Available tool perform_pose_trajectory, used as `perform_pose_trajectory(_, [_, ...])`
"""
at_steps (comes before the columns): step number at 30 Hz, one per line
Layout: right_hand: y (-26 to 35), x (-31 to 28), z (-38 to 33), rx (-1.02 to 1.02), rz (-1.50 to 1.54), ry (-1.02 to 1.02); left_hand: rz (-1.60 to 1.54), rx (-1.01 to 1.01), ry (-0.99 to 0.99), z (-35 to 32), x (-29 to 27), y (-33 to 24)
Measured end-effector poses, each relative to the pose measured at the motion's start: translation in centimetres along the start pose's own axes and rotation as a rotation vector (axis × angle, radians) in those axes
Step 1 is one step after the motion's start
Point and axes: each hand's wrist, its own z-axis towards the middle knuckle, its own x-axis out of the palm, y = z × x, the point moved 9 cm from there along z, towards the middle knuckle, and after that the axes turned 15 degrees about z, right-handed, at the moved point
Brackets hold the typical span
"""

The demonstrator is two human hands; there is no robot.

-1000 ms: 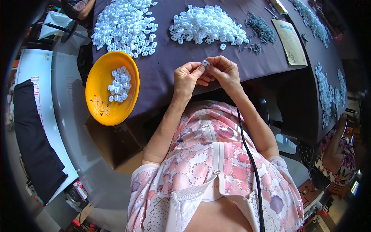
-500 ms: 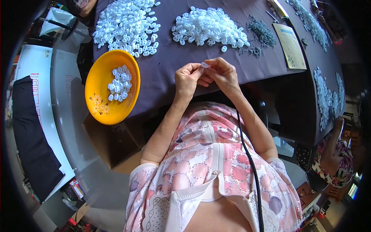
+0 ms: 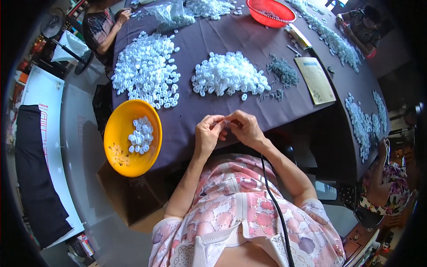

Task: Inspecting small white plastic components for quality control and sorting them into a bowl.

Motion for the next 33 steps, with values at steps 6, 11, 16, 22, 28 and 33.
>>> perform_pose_trajectory(6, [0.9, 0.7, -0.1, -0.22, -0.166, 0.041, 0.217, 0.1, -0.043, -0.3, -0.4, -1.7])
perform_pose_trajectory(11, [0.8, 0.7, -0.6, -0.235, -0.158, -0.001, 0.245, 0.111, -0.064, -0.7, -0.3, -1.9])
perform_pose_trajectory(16, [1.0, 0.3, -1.0, -0.244, -0.125, 0.022, 0.234, 0.191, -0.073, -1.0, -0.2, -2.4])
perform_pose_trajectory(22, [0.5, 0.1, -1.1, -0.256, -0.108, -0.032, 0.228, 0.158, -0.054, -0.7, 0.0, -2.2])
perform_pose_trajectory(28, [0.4, 0.2, -1.1, -0.266, -0.097, -0.033, 0.328, 0.181, -0.06, -0.9, -0.2, -2.1])
perform_pose_trajectory(33, [0.5, 0.3, -1.2, -0.279, -0.103, -0.031, 0.479, 0.424, -0.143, -1.1, -0.3, -3.7])
